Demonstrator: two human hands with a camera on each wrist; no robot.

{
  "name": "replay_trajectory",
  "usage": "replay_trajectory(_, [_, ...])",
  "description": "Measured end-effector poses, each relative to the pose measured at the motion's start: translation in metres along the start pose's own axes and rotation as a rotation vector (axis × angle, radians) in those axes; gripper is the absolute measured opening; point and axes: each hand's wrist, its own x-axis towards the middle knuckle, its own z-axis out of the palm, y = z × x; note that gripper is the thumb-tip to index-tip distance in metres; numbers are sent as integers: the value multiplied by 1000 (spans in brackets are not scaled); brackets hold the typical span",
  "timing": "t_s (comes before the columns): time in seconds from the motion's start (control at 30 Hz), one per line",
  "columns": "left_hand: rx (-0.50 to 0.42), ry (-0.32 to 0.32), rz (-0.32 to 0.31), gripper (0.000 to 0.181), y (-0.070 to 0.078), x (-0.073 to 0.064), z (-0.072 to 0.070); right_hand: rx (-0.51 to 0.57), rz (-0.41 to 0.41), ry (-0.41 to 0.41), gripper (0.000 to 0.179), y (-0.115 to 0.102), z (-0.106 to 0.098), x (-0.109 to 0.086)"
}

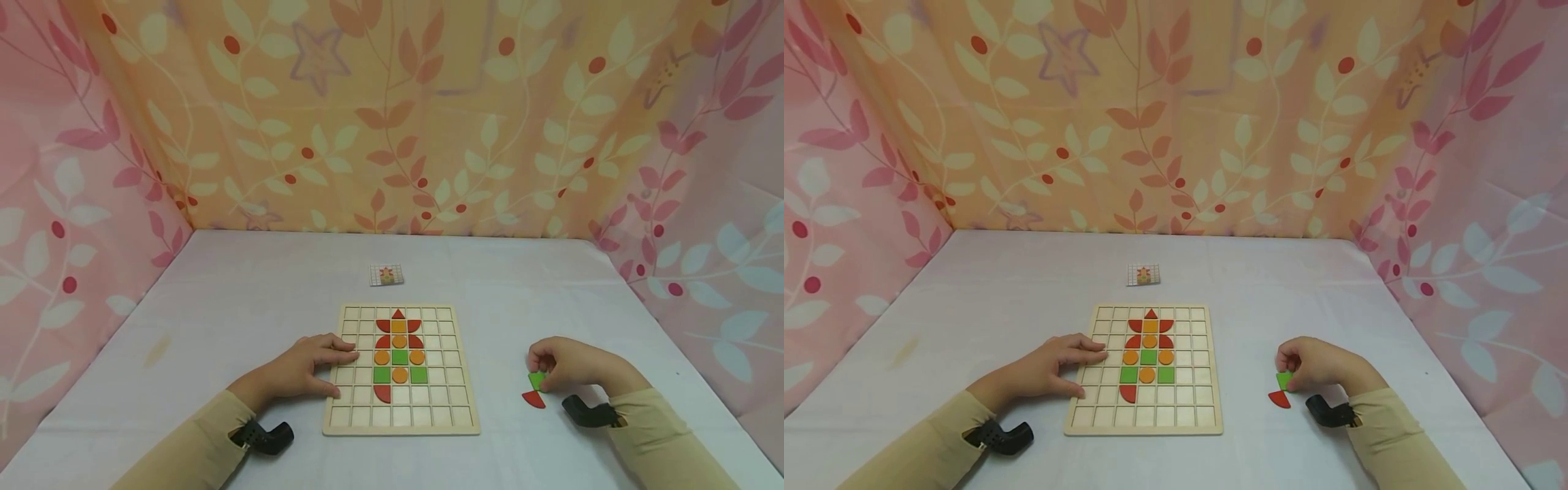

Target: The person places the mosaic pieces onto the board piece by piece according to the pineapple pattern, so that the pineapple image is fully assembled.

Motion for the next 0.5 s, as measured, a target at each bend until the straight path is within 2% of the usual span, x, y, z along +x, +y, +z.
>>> replay_trajectory(0.33, [-11, 0, 2, 67, 0, -1, 0, -40, 14, 18, 19, -2, -1, 2])
replay_trajectory(0.5, [-14, -1, 4, 66, -1, 0, 0, -29, 35, -3, 19, -5, -3, 4])
